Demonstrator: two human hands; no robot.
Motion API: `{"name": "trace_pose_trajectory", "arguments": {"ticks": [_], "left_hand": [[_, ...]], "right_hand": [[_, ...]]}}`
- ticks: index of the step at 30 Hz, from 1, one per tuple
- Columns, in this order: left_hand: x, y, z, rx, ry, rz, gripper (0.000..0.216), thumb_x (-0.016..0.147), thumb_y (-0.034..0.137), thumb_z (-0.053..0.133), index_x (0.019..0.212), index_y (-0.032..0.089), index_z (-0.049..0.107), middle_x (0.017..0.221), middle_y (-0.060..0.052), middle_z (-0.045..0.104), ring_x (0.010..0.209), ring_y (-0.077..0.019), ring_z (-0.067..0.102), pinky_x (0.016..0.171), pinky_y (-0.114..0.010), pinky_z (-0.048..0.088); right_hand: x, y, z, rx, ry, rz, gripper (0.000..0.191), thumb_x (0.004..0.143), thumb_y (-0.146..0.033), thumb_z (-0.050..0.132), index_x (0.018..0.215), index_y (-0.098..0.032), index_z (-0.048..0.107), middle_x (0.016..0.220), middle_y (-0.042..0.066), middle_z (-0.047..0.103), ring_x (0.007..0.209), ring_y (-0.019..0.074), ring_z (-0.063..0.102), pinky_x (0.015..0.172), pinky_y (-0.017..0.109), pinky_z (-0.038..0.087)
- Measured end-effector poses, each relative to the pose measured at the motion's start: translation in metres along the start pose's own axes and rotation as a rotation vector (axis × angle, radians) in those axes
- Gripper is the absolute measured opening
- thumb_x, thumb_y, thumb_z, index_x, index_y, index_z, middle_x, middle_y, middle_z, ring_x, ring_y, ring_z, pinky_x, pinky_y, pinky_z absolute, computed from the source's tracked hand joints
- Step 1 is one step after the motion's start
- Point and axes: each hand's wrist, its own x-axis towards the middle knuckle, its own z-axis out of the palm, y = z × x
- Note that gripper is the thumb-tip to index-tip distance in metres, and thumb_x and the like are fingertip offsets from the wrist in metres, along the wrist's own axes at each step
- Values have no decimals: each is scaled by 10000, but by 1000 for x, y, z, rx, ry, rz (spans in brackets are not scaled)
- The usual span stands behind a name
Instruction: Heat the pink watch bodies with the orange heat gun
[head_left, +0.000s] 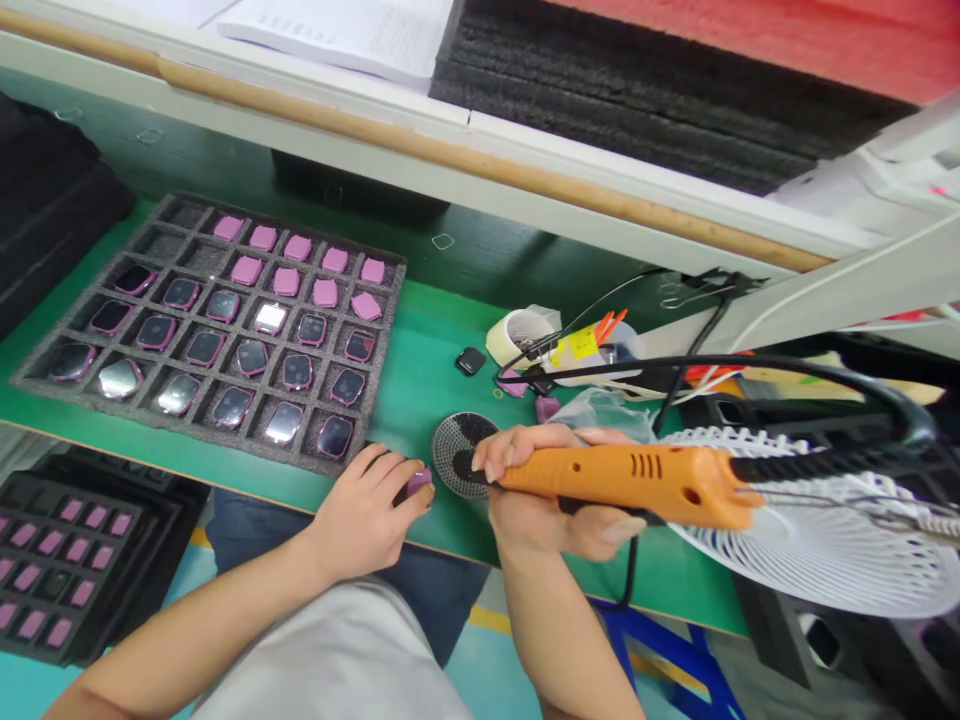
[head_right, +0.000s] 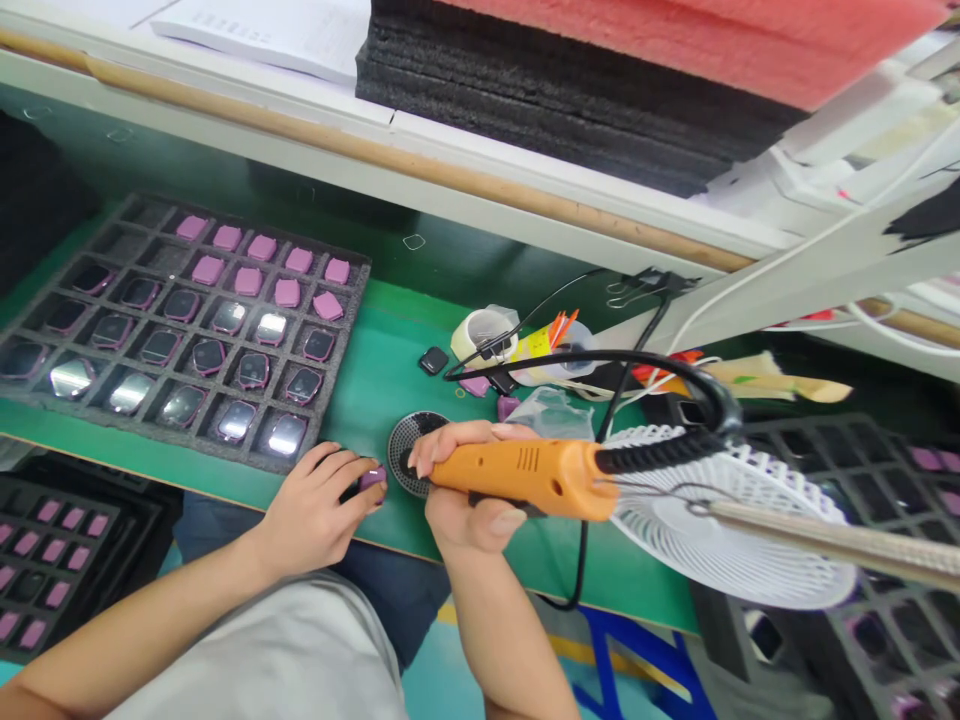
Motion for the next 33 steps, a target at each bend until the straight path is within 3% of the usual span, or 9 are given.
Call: {"name": "trace_pose_trajectory", "arguments": {"ticks": [5, 11, 30, 33], "left_hand": [[-1, -1, 2, -3, 21, 5, 293, 1009, 186, 724, 1295, 229, 768, 1378, -109, 760, 1215, -298, 678, 1157, -530, 514], [-1, -1, 3, 11, 30, 18, 277, 1019, 207, 718, 1290, 220, 778, 1367, -114, 764, 1192, -300, 676, 1142, -531, 512], [0, 0, 0, 12, 4, 4, 343, 995, 206, 724, 1332, 223, 783, 1360, -131, 757, 1162, -299, 673, 1126, -538, 518], [0, 0, 0, 17, -1, 1, 344, 992, 198, 715, 1327, 227, 785, 1351, -127, 756, 1141, -298, 668, 1120, -533, 518]], "right_hand": [[-14, -6, 5, 63, -71, 61, 555, 911, -790, 751, 1286, -385, 692, 790, -47, 701, 492, 169, 583, 438, 338, 539], [-19, 1, 7, 34, -60, 91, 573, 878, -820, 766, 1236, -384, 660, 784, -57, 716, 478, 169, 607, 464, 357, 580], [-26, 6, 6, 53, -160, 65, 529, 897, -730, 818, 1284, -394, 689, 820, -51, 747, 529, 163, 645, 489, 340, 581], [-30, 9, 2, 15, -109, 157, 618, 802, -810, 852, 1220, -400, 653, 766, -62, 736, 510, 187, 651, 481, 365, 588]]}}
